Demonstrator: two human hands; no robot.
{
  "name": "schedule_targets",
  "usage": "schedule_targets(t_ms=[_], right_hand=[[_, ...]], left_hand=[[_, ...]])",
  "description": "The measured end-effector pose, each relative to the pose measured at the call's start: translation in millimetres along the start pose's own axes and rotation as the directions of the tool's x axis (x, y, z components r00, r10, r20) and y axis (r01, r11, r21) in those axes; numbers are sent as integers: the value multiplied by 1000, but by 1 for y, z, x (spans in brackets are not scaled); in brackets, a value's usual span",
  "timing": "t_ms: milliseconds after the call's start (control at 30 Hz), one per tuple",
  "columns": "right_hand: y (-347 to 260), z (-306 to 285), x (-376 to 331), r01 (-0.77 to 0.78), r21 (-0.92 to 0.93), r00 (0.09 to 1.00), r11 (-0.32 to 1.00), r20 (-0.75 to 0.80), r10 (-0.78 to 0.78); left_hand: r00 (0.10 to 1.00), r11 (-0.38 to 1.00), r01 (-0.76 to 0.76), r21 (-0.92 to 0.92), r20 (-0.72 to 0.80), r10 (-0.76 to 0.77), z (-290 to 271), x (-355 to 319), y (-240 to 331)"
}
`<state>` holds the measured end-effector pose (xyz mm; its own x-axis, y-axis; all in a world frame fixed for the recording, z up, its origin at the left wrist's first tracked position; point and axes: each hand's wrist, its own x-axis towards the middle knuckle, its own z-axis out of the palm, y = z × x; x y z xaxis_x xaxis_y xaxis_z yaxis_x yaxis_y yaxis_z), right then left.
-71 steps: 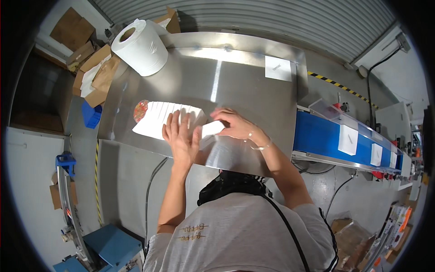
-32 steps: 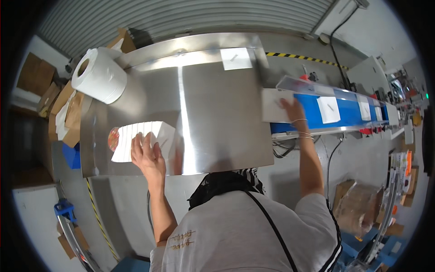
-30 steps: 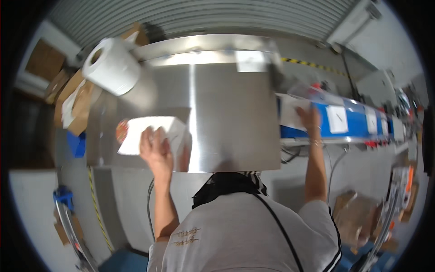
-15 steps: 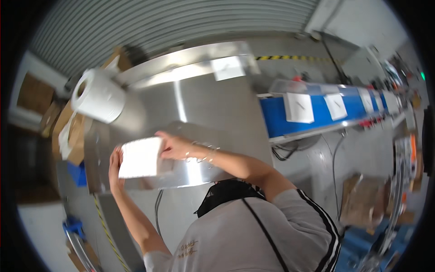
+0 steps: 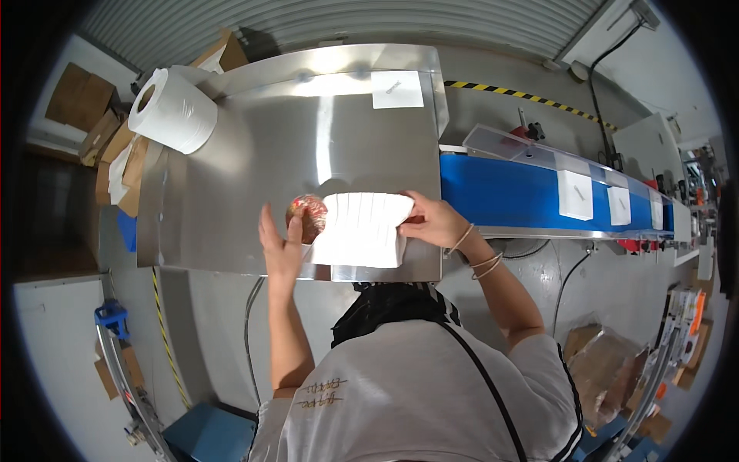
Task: Packing stacks of paper napkins from a production line onto a conveyor belt.
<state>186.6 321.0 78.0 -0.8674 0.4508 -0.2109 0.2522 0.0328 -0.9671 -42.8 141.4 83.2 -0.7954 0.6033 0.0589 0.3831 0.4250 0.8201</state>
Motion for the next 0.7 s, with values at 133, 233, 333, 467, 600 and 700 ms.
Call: schedule_targets(t_ms=[133,233,333,467,600,700], right_hand=[[1,-21,-17,-132,-273,991,953,-52,123],[-5,-28,-24,-90,-202,996,975,-28,86],[23,-34,-28,76,-131,996,988,-44,-83],[31,-47,-32,105,-129,993,986,-32,-110],[25,-51,-32,126,-79,991,989,-28,-129],[28,-53,-26,187,-75,979,979,-74,-193]], left_hand=[[840,822,-540,180,45,542,46,-70,87],[869,819,-493,293,123,479,87,-101,120],[847,769,-521,370,111,520,105,-105,111],[863,793,-484,371,51,503,113,-108,108],[866,793,-470,389,29,499,117,-109,105],[867,804,-474,360,31,497,116,-108,103]])
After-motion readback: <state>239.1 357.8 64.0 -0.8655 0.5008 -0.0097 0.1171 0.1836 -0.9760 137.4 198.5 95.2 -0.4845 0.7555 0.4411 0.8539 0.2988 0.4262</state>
